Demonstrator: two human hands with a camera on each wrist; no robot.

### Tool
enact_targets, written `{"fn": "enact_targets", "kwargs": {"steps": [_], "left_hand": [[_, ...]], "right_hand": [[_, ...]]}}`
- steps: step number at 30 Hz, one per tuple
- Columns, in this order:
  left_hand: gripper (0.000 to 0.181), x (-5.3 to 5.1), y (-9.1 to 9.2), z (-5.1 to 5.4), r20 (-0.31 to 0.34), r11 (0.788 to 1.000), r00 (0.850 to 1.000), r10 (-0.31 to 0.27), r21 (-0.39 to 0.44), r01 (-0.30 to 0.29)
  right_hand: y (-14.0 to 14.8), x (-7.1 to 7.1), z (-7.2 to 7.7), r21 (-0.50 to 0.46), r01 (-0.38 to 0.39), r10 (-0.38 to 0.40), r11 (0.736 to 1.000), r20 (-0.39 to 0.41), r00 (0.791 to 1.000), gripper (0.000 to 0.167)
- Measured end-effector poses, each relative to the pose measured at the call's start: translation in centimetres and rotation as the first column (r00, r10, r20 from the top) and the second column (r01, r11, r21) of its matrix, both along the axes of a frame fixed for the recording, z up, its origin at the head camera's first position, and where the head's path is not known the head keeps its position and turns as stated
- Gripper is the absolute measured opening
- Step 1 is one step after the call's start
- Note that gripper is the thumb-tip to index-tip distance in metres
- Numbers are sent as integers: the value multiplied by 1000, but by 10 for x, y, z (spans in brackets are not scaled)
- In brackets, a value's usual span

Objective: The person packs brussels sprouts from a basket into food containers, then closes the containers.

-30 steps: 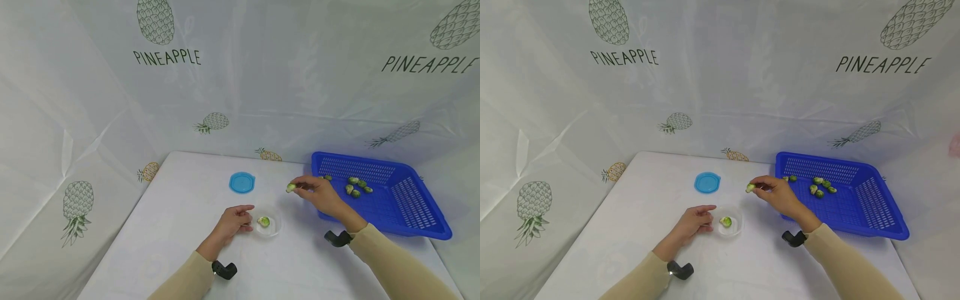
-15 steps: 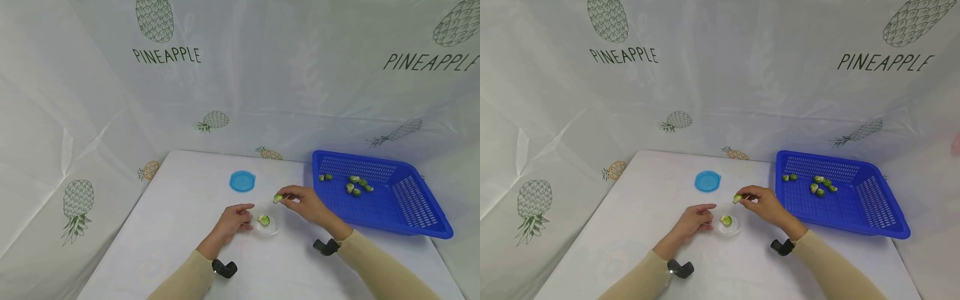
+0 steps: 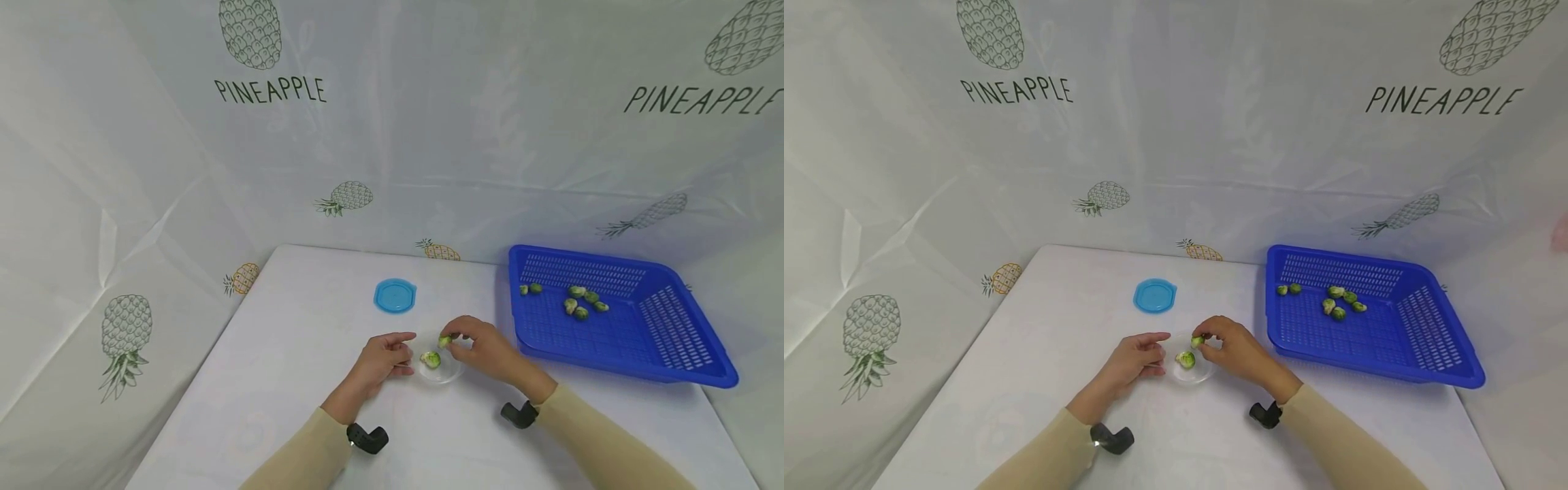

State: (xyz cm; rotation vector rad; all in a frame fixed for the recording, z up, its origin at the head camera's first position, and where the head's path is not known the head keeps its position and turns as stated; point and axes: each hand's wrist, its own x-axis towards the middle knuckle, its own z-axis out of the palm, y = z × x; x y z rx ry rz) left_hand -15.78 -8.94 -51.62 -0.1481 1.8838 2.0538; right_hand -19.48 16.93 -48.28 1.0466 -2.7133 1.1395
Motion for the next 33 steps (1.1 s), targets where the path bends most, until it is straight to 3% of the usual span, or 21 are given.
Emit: {"fn": "enact_targets", "kwargs": {"steps": [5, 13, 24, 33], "left_hand": [[45, 1, 0, 2, -10, 1000, 1000, -1, 9, 2], [45, 1, 1, 3, -13, 1000, 1000, -6, 3, 6], [44, 0, 1, 2, -20, 1000, 1000, -13, 13, 14], [44, 2, 2, 4, -14, 1000, 1000, -9, -2, 9]], "right_hand": [[-1, 0, -6, 81, -14, 16, 997, -22, 1000, 22], [-1, 0, -12, 82, -45, 52, 996, -84, 995, 22], [0, -2, -15, 157, -32, 51, 987, -121, 991, 15], [1, -1, -17, 99, -20, 29, 995, -91, 995, 22]]}}
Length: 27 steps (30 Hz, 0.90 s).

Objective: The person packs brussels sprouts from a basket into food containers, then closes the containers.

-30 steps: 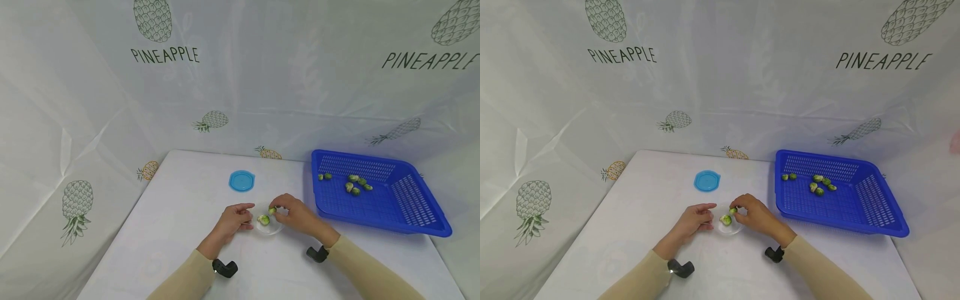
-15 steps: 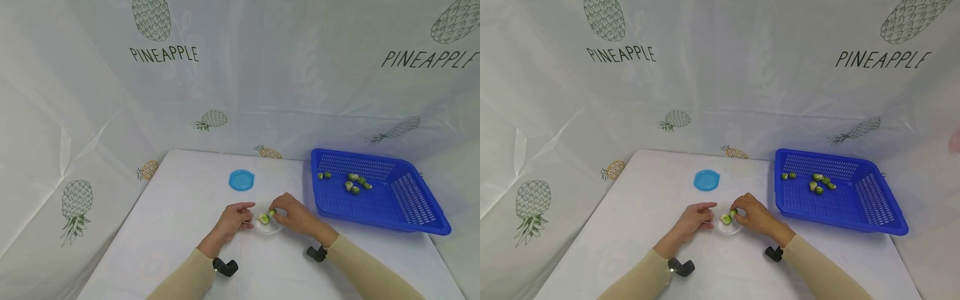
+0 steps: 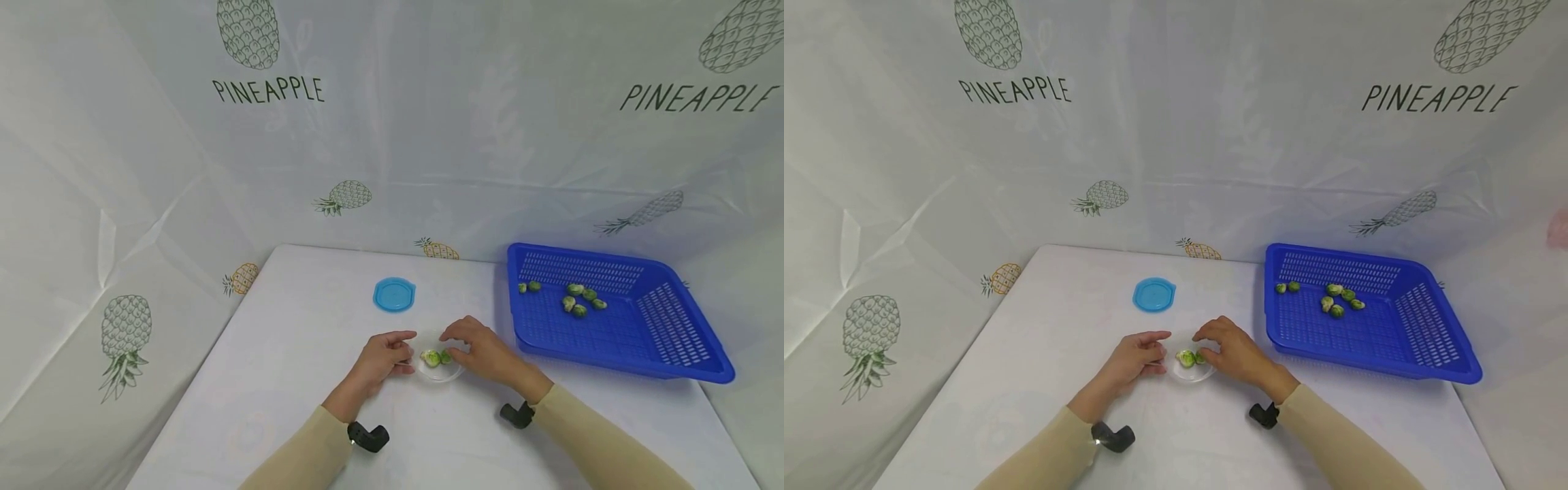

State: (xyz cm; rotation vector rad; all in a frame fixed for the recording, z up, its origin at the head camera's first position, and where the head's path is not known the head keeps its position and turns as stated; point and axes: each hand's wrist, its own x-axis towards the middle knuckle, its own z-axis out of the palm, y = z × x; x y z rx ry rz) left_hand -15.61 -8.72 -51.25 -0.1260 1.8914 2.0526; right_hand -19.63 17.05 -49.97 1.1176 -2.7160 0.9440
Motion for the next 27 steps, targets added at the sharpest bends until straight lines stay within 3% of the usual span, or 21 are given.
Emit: {"fn": "enact_targets", "kwargs": {"steps": [7, 17, 22, 27], "left_hand": [[43, 0, 0, -3, 4, 1000, 1000, 1, -7, -1], [51, -1, 1, -3, 26, 1000, 1000, -17, 7, 17], [51, 0, 1, -1, 20, 1000, 1000, -11, 16, 10], [50, 0, 2, -1, 17, 1000, 1000, -3, 23, 2]], "right_hand": [[-2, 1, 0, -154, 31, -13, 988, 115, 993, 30], [-3, 1, 1, -244, 146, -77, 959, 270, 960, 34], [-2, 0, 2, -256, 165, -90, 952, 282, 955, 37], [-2, 0, 8, -281, 155, -89, 947, 232, 969, 34]]}}
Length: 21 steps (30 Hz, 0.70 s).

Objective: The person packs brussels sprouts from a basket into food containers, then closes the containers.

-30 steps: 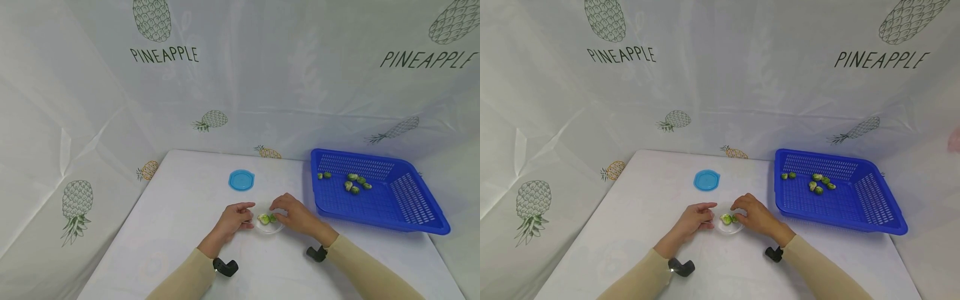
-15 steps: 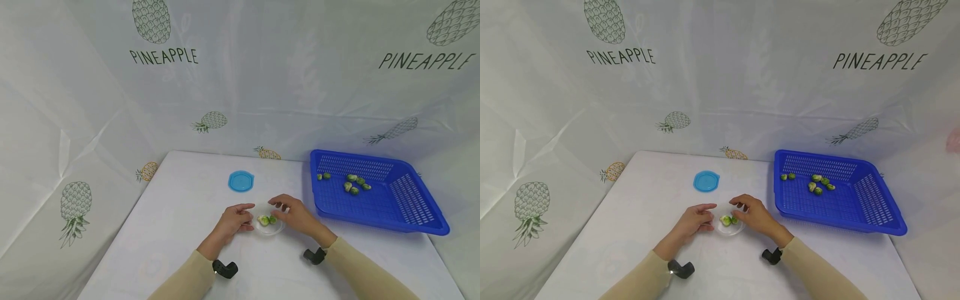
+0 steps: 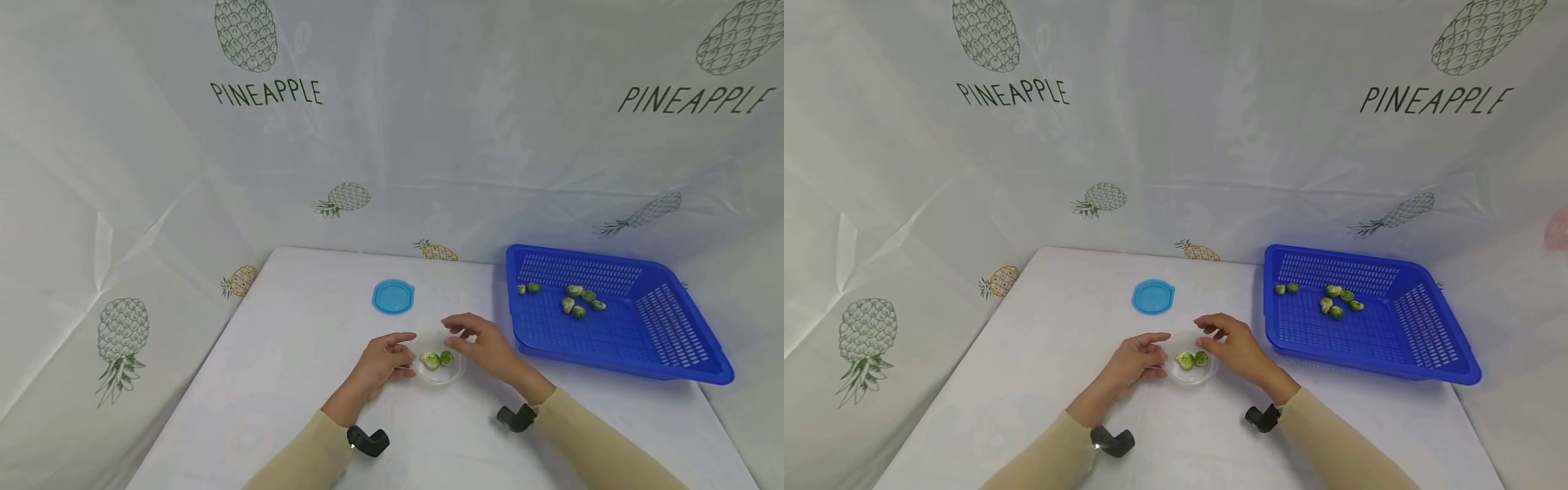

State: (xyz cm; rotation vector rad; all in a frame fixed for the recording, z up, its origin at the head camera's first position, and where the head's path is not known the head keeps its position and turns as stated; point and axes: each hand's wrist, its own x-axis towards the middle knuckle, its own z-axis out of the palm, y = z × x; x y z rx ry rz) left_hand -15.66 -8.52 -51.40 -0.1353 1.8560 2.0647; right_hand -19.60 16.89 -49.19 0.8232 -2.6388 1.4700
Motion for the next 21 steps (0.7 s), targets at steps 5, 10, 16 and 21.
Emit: {"fn": "enact_targets", "kwargs": {"steps": [5, 10, 16, 21], "left_hand": [[49, 0, 0, 1, 0, 1000, 1000, 5, -4, -5], [50, 1, 0, 0, -8, 1000, 1000, 2, 3, -2], [50, 1, -1, -1, -15, 1000, 1000, -8, 28, 8], [51, 2, -1, 0, -17, 1000, 1000, -11, 27, 12]], "right_hand": [[1, 3, 17, 20, 32, -32, 999, -21, 999, 32], [8, 5, 44, 44, 70, -70, 997, -14, 997, 32], [25, 4, 75, 45, 93, -93, 995, 4, 996, 32], [40, 2, 99, 59, 119, -122, 991, 52, 991, 34]]}}
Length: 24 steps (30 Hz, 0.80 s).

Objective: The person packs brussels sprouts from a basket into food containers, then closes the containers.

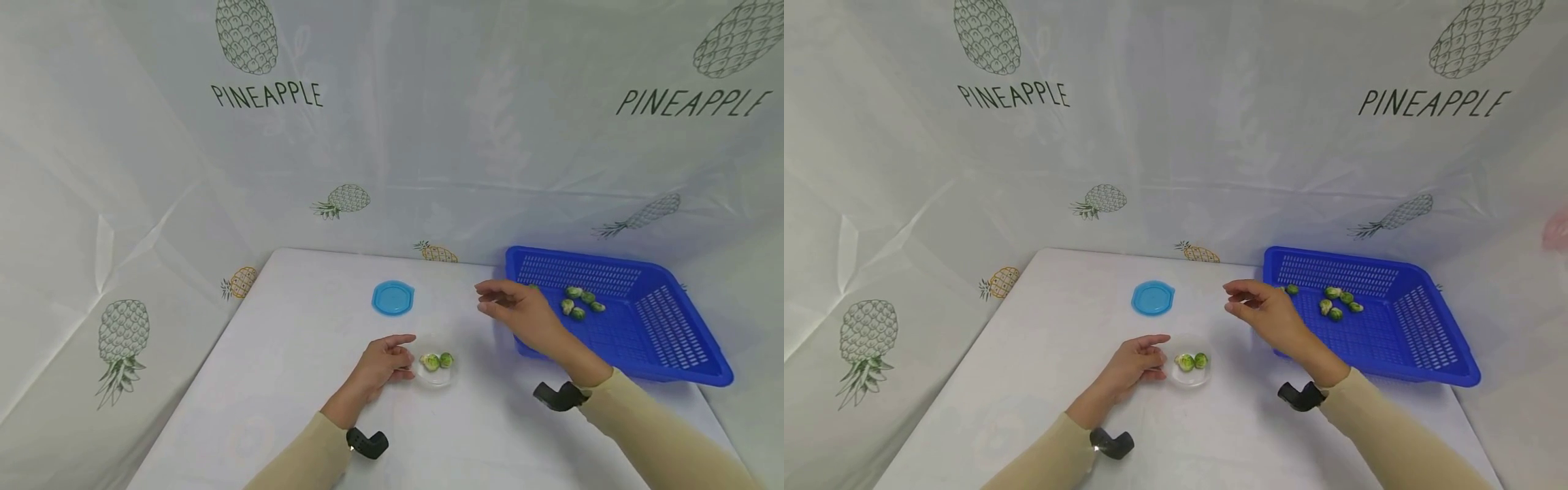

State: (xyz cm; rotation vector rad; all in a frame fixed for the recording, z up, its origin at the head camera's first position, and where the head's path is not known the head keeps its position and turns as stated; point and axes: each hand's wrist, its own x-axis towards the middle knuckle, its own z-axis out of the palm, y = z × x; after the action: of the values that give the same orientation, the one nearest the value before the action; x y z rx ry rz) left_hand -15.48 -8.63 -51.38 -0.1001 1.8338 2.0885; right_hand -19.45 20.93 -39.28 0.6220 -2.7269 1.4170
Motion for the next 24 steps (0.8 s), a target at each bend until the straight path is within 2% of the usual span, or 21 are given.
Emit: {"fn": "enact_targets", "kwargs": {"steps": [5, 11, 14, 24], "left_hand": [[50, 0, -1, 1, 3, 1000, 1000, 0, -4, 0], [49, 1, -1, 1, 5, 1000, 1000, 8, -13, -8], [49, 1, -2, 1, 3, 1000, 1000, 9, -16, -9], [50, 1, -1, 1, -2, 1000, 1000, 10, -14, -10]], "right_hand": [[14, -7, 19, 14, 18, -18, 1000, 47, 999, 38], [33, -21, 33, 52, 21, -25, 998, 84, 996, 44], [44, -32, 34, 71, 26, -33, 997, 98, 995, 47], [87, -70, 25, 149, 50, -75, 988, 167, 983, 58]]}}
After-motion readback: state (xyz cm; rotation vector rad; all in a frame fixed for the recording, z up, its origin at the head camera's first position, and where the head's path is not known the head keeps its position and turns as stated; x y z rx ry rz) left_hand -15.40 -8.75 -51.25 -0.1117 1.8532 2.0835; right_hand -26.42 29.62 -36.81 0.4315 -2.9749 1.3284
